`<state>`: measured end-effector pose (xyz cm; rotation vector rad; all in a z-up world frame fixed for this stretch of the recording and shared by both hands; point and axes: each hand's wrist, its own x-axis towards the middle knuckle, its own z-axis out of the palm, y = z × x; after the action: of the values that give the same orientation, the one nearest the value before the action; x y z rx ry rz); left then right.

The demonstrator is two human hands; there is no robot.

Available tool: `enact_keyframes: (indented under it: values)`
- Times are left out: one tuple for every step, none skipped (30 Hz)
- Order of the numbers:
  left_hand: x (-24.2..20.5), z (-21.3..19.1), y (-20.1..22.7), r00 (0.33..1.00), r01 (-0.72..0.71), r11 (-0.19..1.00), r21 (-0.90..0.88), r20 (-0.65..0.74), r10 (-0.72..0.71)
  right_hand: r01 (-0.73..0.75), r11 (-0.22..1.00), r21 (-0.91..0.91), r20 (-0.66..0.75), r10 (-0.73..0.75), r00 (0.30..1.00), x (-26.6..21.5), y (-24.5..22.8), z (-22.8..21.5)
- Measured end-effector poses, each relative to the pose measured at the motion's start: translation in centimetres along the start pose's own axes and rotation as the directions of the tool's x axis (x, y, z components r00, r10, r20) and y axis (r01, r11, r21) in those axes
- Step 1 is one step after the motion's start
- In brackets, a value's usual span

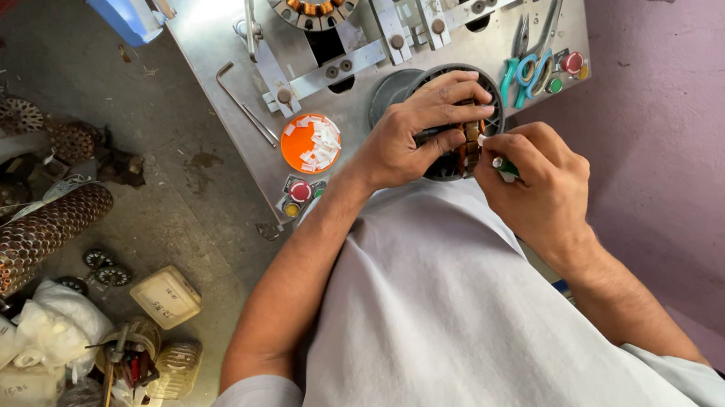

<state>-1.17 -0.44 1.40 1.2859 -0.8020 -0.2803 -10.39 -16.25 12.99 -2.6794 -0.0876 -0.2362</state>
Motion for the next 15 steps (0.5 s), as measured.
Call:
enact_keyframes:
  values:
    - [0.0, 0.0, -0.1, 1.0, -0.006, 1.0, -0.01, 0.0, 0.006, -0.002, 1.0, -0.026, 0.032, 0.003, 0.999, 0.1, 0.0, -0.1]
    - [-0.1, 0.1, -0.2, 1.0, 0.004, 1.0, -0.011, 0.001, -0.004, -0.003, 0.999, -0.052, 0.064, 0.007, 0.998, 0.2, 0.0, -0.1]
    - [-0.2, 0.2, -0.2, 1.0, 0.015, 1.0, -0.01, 0.001, -0.015, 0.012, 0.997, -0.075, 0.079, -0.006, 0.997, 0.4, -0.2, -0.2]
    - [-0.3, 0.3, -0.1, 1.0, 0.026, 1.0, -0.009, 0.0, -0.026, 0.027, 0.995, -0.098, 0.094, -0.017, 0.995, 0.6, -0.3, -0.4]
    - [-0.3, 0.3, -0.2, 1.0, 0.025, 1.0, -0.013, 0.002, -0.025, 0.043, 0.992, -0.122, 0.108, -0.03, 0.994, 0.9, -0.4, -0.7]
    - [-0.4, 0.3, -0.2, 1.0, 0.024, 1.0, -0.017, 0.003, -0.024, 0.036, 0.994, -0.107, 0.156, -0.019, 0.988, 1.4, -0.4, -1.1]
    - [-0.3, 0.3, -0.3, 1.0, 0.02, 1.0, -0.019, 0.002, -0.02, 0.031, 0.995, -0.092, 0.203, -0.012, 0.979, 2.1, -0.1, -1.6]
    - [-0.3, 0.3, -0.3, 1.0, 0.014, 1.0, -0.021, 0.004, -0.014, 0.026, 0.997, -0.078, 0.25, -0.006, 0.968, 2.9, 0.3, -2.0]
    - [-0.3, 0.4, -0.4, 1.0, 0.01, 1.0, -0.022, 0.003, -0.01, -0.05, 0.999, -0.015, 0.308, 0.052, 0.95, 3.7, 0.8, -2.2]
    - [-0.4, 0.4, -0.4, 1.0, 0.006, 1.0, -0.022, 0.002, -0.006, -0.128, 0.991, 0.043, 0.37, 0.103, 0.923, 4.7, 1.5, -2.3]
    - [-0.4, 0.4, -0.3, 1.0, 0.015, 1.0, -0.019, 0.0, -0.015, -0.208, 0.974, 0.094, 0.431, 0.149, 0.89, 5.2, 2.1, -2.4]
    - [-0.5, 0.3, -0.3, 1.0, 0.024, 1.0, -0.016, -0.002, -0.024, -0.285, 0.948, 0.143, 0.46, 0.191, 0.867, 5.3, 2.5, -2.4]
    - [-0.4, 0.1, -0.3, 1.0, 0.029, 1.0, -0.013, -0.003, -0.029, -0.359, 0.915, 0.187, 0.487, 0.231, 0.842, 5.4, 3.0, -2.3]
    - [-0.4, 0.0, -0.2, 1.0, 0.023, 0.999, -0.027, 0.0, -0.023, -0.43, 0.873, 0.228, 0.515, 0.267, 0.814, 5.3, 3.5, -2.2]
    - [-0.5, 0.0, -0.1, 1.0, 0.017, 0.999, -0.04, 0.002, -0.017, -0.457, 0.832, 0.315, 0.533, 0.243, 0.81, 5.0, 4.1, -2.3]
